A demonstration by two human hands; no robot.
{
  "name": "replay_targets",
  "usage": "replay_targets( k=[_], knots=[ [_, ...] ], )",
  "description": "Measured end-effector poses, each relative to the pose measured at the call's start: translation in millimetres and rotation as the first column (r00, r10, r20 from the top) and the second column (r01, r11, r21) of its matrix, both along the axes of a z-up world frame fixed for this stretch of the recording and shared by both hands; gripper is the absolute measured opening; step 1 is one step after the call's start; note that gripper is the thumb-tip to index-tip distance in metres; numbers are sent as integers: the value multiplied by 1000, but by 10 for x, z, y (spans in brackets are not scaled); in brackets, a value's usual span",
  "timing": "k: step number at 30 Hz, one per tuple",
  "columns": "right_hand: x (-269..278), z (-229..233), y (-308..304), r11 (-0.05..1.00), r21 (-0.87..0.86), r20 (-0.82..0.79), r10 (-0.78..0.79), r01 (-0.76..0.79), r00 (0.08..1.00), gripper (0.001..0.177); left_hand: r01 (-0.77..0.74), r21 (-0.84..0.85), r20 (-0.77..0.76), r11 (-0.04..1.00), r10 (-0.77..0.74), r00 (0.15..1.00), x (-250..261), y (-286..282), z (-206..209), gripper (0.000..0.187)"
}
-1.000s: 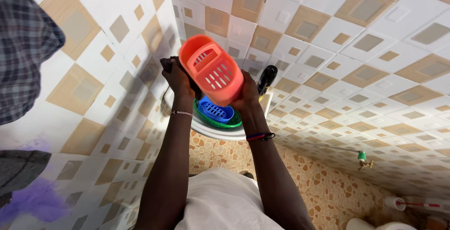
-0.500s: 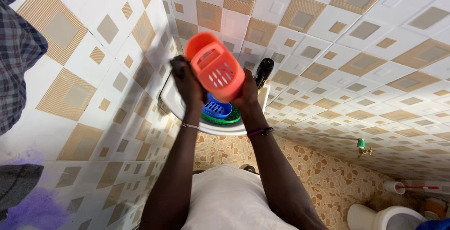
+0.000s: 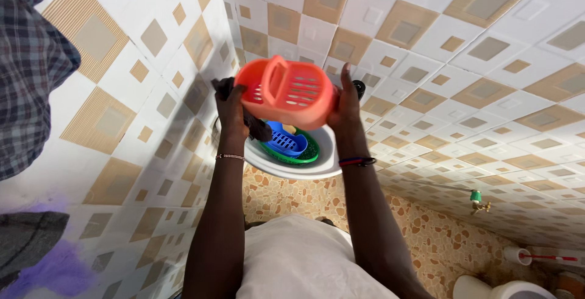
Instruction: The person wipes a yellow and black spray can with a dark cloth, then moves to a sink area to wipe several plastic baskets and a small white appliance. They place the cleaned items into a purple basket and continue wiping the baskets at the sink.
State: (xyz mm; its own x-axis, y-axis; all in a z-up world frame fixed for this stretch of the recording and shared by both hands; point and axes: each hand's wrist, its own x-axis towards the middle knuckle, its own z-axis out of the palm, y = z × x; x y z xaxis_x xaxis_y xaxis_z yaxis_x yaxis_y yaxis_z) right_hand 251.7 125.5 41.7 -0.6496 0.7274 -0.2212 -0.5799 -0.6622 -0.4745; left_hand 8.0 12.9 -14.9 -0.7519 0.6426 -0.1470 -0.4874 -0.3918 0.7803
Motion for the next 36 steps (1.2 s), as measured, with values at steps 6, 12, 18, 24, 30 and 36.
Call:
replay_targets(
  k=[6, 12, 18, 24, 30, 36],
  knots=[
    [-457, 166, -467, 816, 565, 687, -546, 121, 479, 91, -261, -50, 53, 964, 263, 963, -162, 111, -101, 51],
    [-324, 167, -473, 969, 209, 726, -62, -134, 685, 77, -336, -170, -142, 926, 315, 939, -20, 108, -12, 52],
    [-321, -33, -424, 982, 73, 80, 167, -173, 983, 54, -553, -222, -819, 803, 154, 553, 597, 368, 275, 52],
    [-166, 117, -581, 999, 28, 359, 4, -15, 933, 45, -307, -581, -435, 753, 31, 900, 79, 480, 377, 66],
    [-216, 146, -531, 994, 96, 235, -67, 46, 970, 45, -539, -232, -866, 810, 81, 494, 573, 589, -113, 64],
    [0, 145, -750, 992, 122, 305, -2, -38, 952, 46, -117, -260, -402, 959, 3, 916, -239, 627, 340, 59]
  ],
)
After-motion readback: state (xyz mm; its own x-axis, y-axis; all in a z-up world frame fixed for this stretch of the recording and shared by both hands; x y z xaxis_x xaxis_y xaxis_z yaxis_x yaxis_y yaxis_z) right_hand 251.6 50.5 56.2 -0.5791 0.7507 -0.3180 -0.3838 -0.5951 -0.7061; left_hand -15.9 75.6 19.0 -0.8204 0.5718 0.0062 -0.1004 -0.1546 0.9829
